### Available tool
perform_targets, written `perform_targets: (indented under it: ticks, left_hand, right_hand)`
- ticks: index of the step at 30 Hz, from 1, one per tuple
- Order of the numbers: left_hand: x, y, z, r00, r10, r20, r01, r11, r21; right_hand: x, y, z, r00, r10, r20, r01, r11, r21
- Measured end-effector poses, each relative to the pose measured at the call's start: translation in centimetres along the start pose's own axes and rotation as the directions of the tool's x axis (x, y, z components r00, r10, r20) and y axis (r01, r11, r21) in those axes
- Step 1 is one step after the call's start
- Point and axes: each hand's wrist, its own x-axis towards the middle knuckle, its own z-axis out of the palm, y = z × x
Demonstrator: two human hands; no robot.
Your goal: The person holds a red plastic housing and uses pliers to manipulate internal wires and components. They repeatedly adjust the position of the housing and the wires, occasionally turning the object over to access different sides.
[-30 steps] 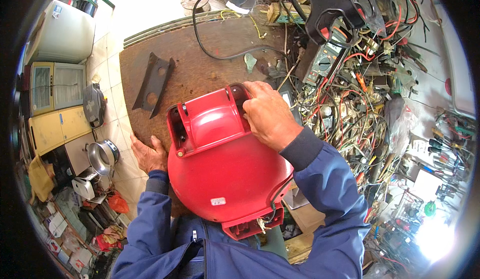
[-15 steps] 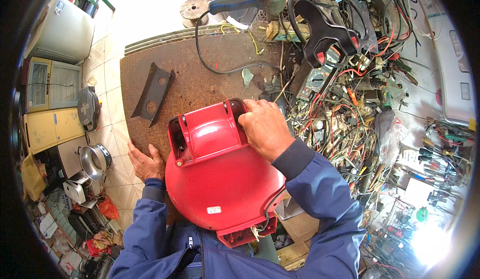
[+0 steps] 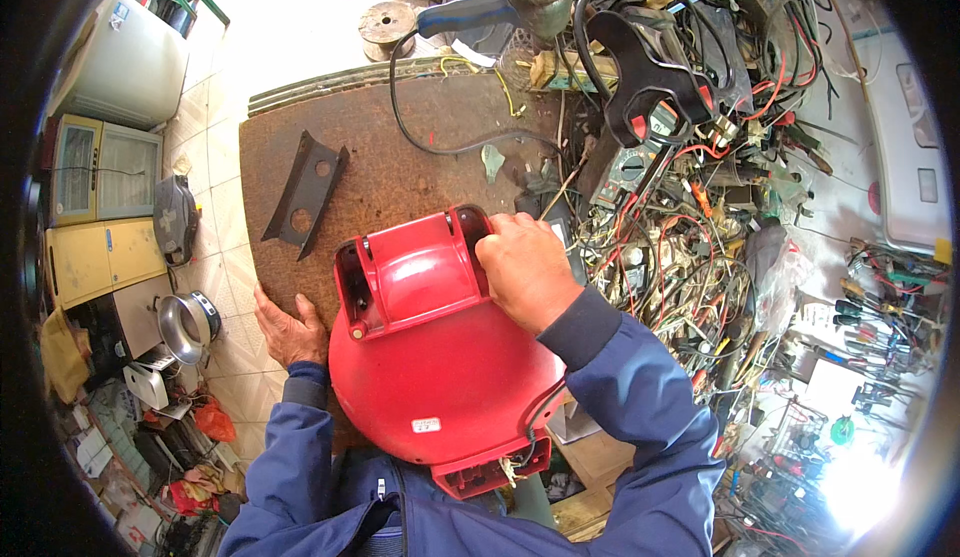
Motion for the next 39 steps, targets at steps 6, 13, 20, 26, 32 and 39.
perform_targets:
  ticks: [6,13,20,26,32,39]
  left_hand:
    - [0.0,0.1,-0.1,1.000,0.005,-0.003,-0.005,1.000,0.015]
    - [0.1,0.1,-0.1,1.000,0.028,-0.015,-0.027,0.999,0.041]
    - [0.0,0.3,-0.1,0.999,-0.026,0.031,0.026,0.999,0.025]
    - [0.0,-0.2,0.3,1.000,0.008,0.004,-0.008,0.999,0.033]
    - [-0.2,-0.3,0.0,1.000,0.013,-0.016,-0.013,1.000,0.023]
    - [0.0,-0.4,0.3,0.999,0.028,-0.039,-0.027,0.999,0.017]
  right_hand:
    - [0.6,0.4,-0.1,0.998,0.010,0.057,-0.012,0.999,0.051]
    - [0.7,0.4,-1.2,0.998,-0.044,0.055,0.041,0.997,0.063]
    - [4.4,8.9,-2.1,0.897,0.340,-0.284,-0.249,0.917,0.312]
    - [8.9,12.8,5.4,0.843,0.441,-0.307,-0.363,0.889,0.279]
    - [10.0,13.7,7.1,0.854,0.305,-0.422,-0.286,0.952,0.108]
    - [7.7,11.3,2.9,0.839,0.414,-0.352,-0.325,0.902,0.286]
